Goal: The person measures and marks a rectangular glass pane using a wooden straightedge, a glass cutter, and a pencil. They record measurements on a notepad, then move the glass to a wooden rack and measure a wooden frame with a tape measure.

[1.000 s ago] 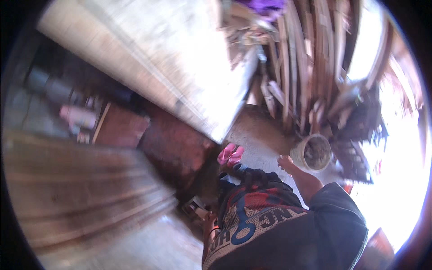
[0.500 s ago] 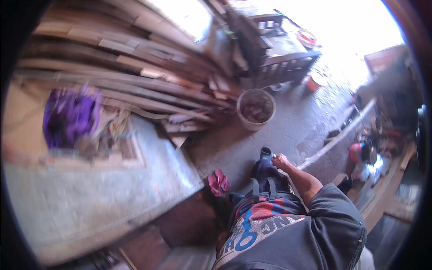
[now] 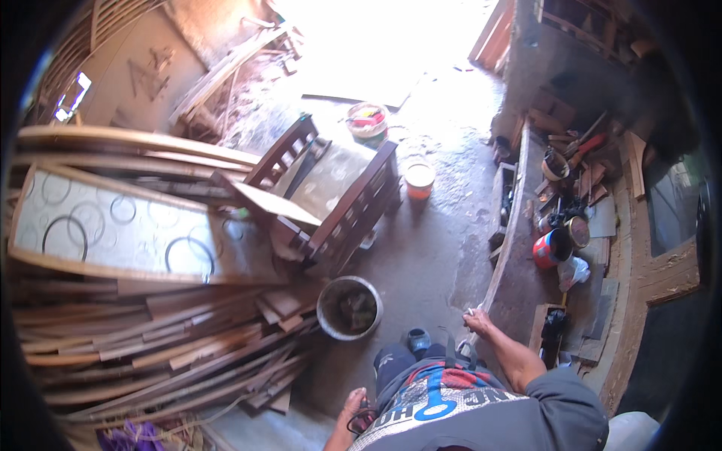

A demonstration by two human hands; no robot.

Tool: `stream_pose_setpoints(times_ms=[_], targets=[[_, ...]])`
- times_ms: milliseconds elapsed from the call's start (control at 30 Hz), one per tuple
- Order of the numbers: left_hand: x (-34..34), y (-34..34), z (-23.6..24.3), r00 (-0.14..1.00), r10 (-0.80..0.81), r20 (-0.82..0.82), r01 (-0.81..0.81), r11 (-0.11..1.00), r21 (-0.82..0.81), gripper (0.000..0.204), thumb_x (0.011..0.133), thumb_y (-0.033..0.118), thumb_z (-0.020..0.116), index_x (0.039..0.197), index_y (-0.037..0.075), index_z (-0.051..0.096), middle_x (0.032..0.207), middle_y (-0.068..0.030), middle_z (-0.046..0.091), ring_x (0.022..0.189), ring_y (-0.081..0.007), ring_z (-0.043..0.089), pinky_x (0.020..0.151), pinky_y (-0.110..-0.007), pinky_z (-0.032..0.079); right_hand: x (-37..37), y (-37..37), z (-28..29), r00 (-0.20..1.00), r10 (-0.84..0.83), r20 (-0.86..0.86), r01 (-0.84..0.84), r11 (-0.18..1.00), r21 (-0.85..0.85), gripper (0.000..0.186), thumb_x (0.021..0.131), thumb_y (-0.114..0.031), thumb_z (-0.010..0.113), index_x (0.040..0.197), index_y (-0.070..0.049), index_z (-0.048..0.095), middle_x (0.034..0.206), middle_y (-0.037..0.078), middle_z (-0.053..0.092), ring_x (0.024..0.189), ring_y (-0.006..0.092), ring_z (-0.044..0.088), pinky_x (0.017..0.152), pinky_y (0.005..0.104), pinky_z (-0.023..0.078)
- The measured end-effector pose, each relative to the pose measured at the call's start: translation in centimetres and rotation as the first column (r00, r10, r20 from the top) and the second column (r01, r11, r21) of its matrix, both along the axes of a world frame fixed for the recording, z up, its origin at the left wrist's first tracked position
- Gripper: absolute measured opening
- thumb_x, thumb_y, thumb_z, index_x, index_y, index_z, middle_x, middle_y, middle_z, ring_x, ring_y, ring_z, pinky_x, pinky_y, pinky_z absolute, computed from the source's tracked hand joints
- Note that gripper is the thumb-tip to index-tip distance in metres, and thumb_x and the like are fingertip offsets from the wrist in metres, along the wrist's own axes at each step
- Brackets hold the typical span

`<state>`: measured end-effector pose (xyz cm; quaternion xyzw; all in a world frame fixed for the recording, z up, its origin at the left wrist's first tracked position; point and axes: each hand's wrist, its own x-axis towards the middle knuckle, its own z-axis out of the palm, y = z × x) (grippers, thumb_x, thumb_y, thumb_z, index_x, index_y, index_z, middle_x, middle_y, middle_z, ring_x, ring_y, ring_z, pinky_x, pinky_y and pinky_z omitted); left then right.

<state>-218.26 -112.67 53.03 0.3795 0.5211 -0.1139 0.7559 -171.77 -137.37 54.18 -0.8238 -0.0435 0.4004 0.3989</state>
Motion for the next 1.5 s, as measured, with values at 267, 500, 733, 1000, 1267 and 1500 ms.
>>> stream_pose_setpoints(times_ms=[267,500,733,1000,1267,1500], targets=[[25.2,14.9,-0.4,0.928,-0.372,0.010,0.365,0.916,0.165,0.065,0.092,0.046,0.067,0.140,0.008,0.045,0.085,-0.0002,0.059,0.071,-0.0119,0.061,0.053,-0.034,0.056,6.8,-2.6,-0.2,0.950,-0.305,-0.059,0.286,0.934,-0.215,0.023,0.088,-0.026,0.064,0.078,-0.007,0.071,0.066,0.006,0.065,0.054,0.0168,0.059,0.049,0.0349,0.047],[39.9,22.0,-6.2,0.622,-0.778,-0.083,0.777,0.601,0.186,0.065,0.085,0.047,0.071,0.130,0.000,0.061,0.119,-0.0124,0.065,0.110,-0.0228,0.059,0.095,-0.037,0.047,15.8,-0.3,-3.2,0.733,-0.640,-0.233,0.544,0.756,-0.364,0.023,0.082,-0.019,0.060,0.082,-0.001,0.074,0.075,0.010,0.071,0.061,0.0185,0.066,0.053,0.0370,0.051],[59.6,27.0,-1.9,0.606,-0.756,-0.249,0.795,0.563,0.227,0.076,0.086,0.042,0.071,0.142,-0.002,0.047,0.118,-0.0139,0.063,0.094,-0.0200,0.063,0.075,-0.032,0.054,28.1,-0.2,-7.5,0.772,-0.635,-0.033,0.595,0.740,-0.314,0.033,0.072,-0.031,0.073,0.088,-0.002,0.077,0.088,0.015,0.075,0.085,0.0204,0.072,0.074,0.0388,0.055],[87.3,28.7,0.1,0.753,-0.611,-0.243,0.657,0.689,0.306,0.057,0.089,0.047,0.069,0.134,0.015,0.056,0.108,-0.0082,0.062,0.095,-0.0222,0.062,0.068,-0.039,0.058,49.2,-0.1,-10.5,0.794,-0.596,0.122,0.573,0.666,-0.477,0.028,0.076,-0.026,0.071,0.086,0.000,0.075,0.077,0.013,0.071,0.071,0.0207,0.068,0.064,0.0390,0.053],[102.8,26.1,0.0,0.772,-0.614,-0.168,0.632,0.709,0.312,0.049,0.091,0.045,0.068,0.121,0.006,0.063,0.090,-0.0050,0.065,0.078,-0.0150,0.063,0.062,-0.031,0.053,83.3,7.6,-3.2,0.830,-0.544,-0.125,0.496,0.822,-0.280,0.017,0.083,-0.020,0.058,0.077,-0.008,0.069,0.064,0.006,0.063,0.052,0.0190,0.058,0.049,0.0366,0.046],[114.1,26.6,-5.0,0.823,-0.561,-0.085,0.563,0.788,0.249,0.045,0.094,0.040,0.064,0.119,0.003,0.064,0.097,-0.0052,0.068,0.082,-0.0130,0.062,0.074,-0.029,0.050,112.6,22.5,-2.2,0.939,-0.344,-0.007,0.344,0.938,-0.046,0.019,0.093,-0.025,0.061,0.099,-0.009,0.069,0.074,0.002,0.067,0.057,0.0111,0.058,0.051,0.0270,0.047]])
